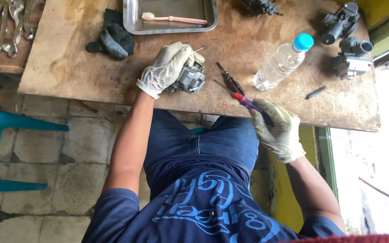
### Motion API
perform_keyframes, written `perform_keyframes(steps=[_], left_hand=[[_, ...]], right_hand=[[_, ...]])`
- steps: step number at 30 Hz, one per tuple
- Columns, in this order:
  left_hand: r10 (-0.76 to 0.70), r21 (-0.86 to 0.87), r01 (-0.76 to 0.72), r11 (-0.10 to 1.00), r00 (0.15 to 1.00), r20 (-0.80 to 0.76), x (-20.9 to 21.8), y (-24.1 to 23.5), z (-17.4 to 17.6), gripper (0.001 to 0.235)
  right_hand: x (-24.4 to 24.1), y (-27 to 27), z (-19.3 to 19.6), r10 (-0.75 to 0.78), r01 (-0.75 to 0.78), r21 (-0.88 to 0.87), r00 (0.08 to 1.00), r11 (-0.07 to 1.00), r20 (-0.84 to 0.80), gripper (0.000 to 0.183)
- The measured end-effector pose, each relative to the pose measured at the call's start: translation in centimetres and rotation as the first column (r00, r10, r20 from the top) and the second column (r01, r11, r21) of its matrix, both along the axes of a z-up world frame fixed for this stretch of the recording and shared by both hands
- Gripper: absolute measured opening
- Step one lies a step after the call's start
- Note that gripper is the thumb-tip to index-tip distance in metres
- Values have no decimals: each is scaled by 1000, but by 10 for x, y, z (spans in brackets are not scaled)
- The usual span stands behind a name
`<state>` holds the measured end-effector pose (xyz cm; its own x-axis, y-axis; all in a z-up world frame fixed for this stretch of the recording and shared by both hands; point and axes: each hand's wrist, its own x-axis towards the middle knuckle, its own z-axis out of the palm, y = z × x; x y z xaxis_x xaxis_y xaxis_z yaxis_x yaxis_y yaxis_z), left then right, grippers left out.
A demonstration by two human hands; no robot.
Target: The person is reassembling a motorcycle carburetor using a screwdriver on a wooden workbench.
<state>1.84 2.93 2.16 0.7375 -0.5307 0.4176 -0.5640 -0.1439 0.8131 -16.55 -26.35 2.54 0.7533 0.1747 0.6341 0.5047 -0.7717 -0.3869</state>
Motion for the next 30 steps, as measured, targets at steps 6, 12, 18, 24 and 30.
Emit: perform_keyframes(steps=[6, 12, 18, 24, 30], left_hand=[[-84, -124, 59, 991, 973, -213, -4, 1, 11, 38], [-111, -166, 69, 984, 959, -259, 0, 1, 8, 38], [-66, -113, 39, 993, 966, -251, -1, 0, 9, 38], [-72, -97, 51, 994, 971, -226, 1, 0, 4, 36], [-6, -5, 6, 1000, 1000, -23, -7, -5, 9, 44]], right_hand=[[4, 15, -14, -22, 24, -51, 999, 998, 40, 24], [1, 23, -20, 38, -38, -42, 999, 998, 0, 26], [4, 29, -20, 16, -16, 11, 999, 1000, -44, 24], [6, 30, -10, 81, -81, 13, 997, 997, 17, 26], [0, 39, -1, -117, 101, -323, 993, 941, -30, 20]])
